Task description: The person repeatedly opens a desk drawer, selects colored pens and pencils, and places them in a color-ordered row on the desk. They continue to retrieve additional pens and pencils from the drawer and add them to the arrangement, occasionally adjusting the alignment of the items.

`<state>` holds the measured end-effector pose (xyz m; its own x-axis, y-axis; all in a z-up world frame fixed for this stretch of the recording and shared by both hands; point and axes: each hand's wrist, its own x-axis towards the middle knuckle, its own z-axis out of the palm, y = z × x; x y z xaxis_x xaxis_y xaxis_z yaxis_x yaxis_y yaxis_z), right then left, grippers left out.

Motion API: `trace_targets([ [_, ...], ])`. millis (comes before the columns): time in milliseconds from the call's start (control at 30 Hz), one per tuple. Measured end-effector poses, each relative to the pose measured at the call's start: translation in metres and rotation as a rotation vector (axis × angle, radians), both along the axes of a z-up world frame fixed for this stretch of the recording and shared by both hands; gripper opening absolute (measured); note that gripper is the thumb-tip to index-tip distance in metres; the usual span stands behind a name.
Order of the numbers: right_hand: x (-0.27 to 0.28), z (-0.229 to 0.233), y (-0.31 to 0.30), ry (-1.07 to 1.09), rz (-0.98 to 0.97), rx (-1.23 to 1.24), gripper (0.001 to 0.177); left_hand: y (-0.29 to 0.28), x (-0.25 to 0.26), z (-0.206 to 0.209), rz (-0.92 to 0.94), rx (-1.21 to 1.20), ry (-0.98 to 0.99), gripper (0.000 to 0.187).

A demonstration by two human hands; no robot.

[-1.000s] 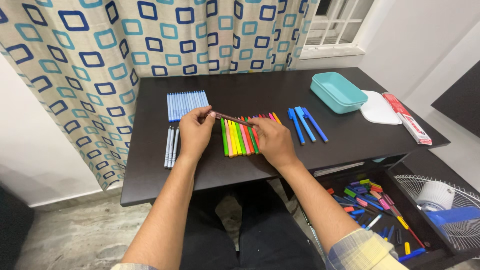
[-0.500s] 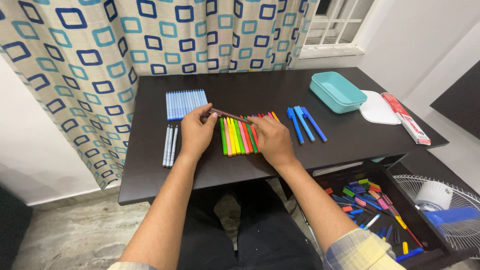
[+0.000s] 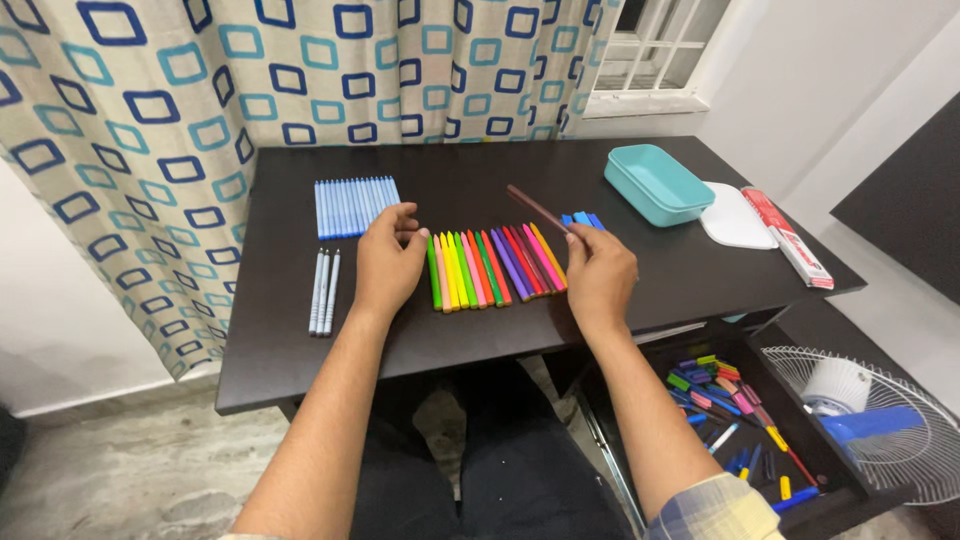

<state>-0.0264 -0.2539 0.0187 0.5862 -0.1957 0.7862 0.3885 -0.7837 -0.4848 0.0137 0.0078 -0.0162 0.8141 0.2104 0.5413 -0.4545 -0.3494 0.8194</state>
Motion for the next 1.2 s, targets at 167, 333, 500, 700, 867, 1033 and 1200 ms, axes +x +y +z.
trace_targets([
  [167,0.006,-0.001,0.013,0.095,-0.003,-0.014,0.015,-0.004,-0.009,0.007,-0.026,0.064,-0.038,0.031],
  [333,0.002,-0.001,0.026,0.162,-0.033,0.006,0.016,-0.007,-0.018,0.014,-0.035,0.196,-0.026,0.030],
  [500,0.005,-0.003,0.021,0.061,-0.022,-0.015,0.014,-0.010,-0.029,0.021,-0.021,0.313,-0.064,0.027],
  [700,-0.002,0.003,-0.009,0.058,-0.176,-0.138,0.013,-0.012,-0.036,0.029,-0.025,0.354,0.012,0.026],
  [867,-0.008,0.001,-0.015,0.049,-0.166,-0.299,0.012,-0.018,-0.040,0.032,-0.007,0.487,0.035,0.031],
  [1033,-0.007,0.000,-0.012,0.080,-0.159,-0.351,0.012,-0.022,-0.041,0.036,0.030,0.534,0.025,0.040],
  [1200,-0.012,0.000,-0.012,0.126,-0.139,-0.365,0.014,-0.021,-0.040,0.037,0.010,0.415,0.041,0.045],
])
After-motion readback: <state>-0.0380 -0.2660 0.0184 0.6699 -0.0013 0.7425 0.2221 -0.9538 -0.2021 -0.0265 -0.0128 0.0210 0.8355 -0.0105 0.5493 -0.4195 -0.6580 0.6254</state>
